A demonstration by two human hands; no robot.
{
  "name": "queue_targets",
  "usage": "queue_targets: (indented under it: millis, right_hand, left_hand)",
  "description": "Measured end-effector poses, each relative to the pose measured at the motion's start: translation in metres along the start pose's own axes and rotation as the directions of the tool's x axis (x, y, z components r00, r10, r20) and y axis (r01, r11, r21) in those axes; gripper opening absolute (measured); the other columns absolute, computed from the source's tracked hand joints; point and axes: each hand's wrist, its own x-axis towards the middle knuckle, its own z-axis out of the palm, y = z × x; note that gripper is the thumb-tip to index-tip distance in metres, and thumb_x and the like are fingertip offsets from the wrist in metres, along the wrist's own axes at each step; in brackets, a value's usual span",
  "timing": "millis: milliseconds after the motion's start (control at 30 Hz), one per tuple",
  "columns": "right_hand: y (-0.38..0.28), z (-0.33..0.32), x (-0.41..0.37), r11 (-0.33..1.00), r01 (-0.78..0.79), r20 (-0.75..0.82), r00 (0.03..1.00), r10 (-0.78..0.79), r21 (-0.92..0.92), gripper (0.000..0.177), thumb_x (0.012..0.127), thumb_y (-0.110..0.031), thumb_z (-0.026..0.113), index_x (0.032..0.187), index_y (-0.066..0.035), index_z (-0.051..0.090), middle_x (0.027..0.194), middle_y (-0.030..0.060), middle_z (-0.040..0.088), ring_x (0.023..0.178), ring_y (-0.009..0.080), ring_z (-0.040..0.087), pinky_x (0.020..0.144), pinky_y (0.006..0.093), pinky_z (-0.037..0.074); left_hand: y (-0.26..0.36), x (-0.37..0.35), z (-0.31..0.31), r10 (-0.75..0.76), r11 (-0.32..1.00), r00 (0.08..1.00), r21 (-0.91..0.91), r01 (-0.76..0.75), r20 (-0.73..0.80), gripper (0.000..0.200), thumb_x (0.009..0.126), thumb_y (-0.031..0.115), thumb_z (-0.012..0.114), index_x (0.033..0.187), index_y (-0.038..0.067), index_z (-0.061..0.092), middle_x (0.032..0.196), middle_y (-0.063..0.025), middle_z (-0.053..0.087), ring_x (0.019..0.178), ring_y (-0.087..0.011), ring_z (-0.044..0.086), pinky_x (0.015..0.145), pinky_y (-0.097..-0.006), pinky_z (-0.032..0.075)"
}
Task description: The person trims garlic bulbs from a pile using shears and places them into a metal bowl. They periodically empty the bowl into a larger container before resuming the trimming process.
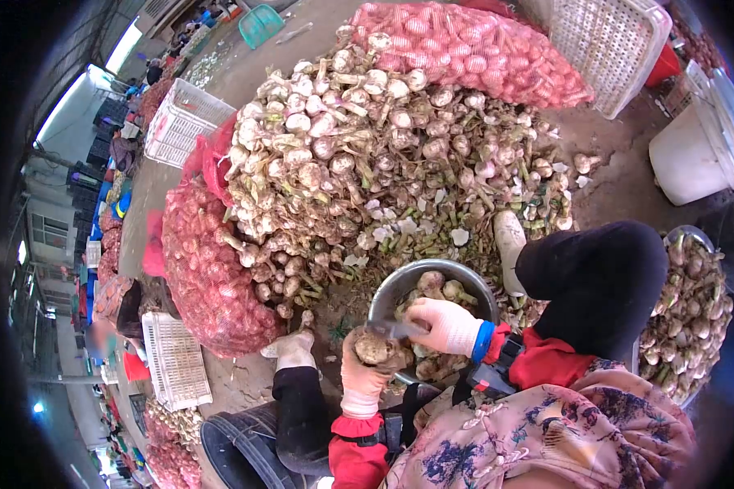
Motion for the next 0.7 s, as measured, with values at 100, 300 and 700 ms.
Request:
queue_targets:
  millis: [100, 300, 700]
  right_hand:
    - [-0.009, 0.000, -0.003, 0.995, -0.014, 0.172, 0.985, 0.031, -0.098, 0.028, 0.071, -0.014, 0.065, 0.099, -0.011, 0.064, 0.094, 0.0110, 0.059, 0.090, 0.0320, 0.060, 0.077, 0.0400, 0.050]
    - [-0.019, 0.000, 0.004, 0.950, 0.016, 0.351, 0.931, 0.100, -0.313, 0.030, 0.067, -0.010, 0.063, 0.097, -0.012, 0.064, 0.098, 0.0125, 0.059, 0.091, 0.0321, 0.061, 0.077, 0.0422, 0.050]
    - [-0.002, 0.018, 0.006, 0.951, 0.021, 0.304, 0.949, 0.078, -0.310, 0.033, 0.064, -0.008, 0.067, 0.097, -0.009, 0.063, 0.097, 0.0148, 0.059, 0.090, 0.0348, 0.061, 0.077, 0.0428, 0.050]
  left_hand:
    - [0.004, -0.004, 0.000, 0.252, 0.964, 0.964, 0.071, -0.258, 0.081, 0.057, 0.078, 0.013, 0.071, 0.125, 0.012, 0.040, 0.109, -0.0150, 0.059, 0.100, -0.0288, 0.060, 0.084, -0.0485, 0.053]
    - [0.030, -0.002, 0.007, -0.066, 0.919, 0.995, -0.384, 0.091, 0.076, 0.038, 0.093, 0.039, 0.046, 0.119, 0.011, 0.047, 0.111, -0.0196, 0.059, 0.102, -0.0380, 0.059, 0.087, -0.0569, 0.049]
    - [0.001, -0.010, 0.007, 0.150, 0.984, 0.988, -0.097, -0.146, 0.032, 0.085, 0.056, 0.007, 0.086, 0.125, 0.008, 0.037, 0.111, -0.0127, 0.057, 0.098, -0.0261, 0.060, 0.084, -0.0404, 0.053]
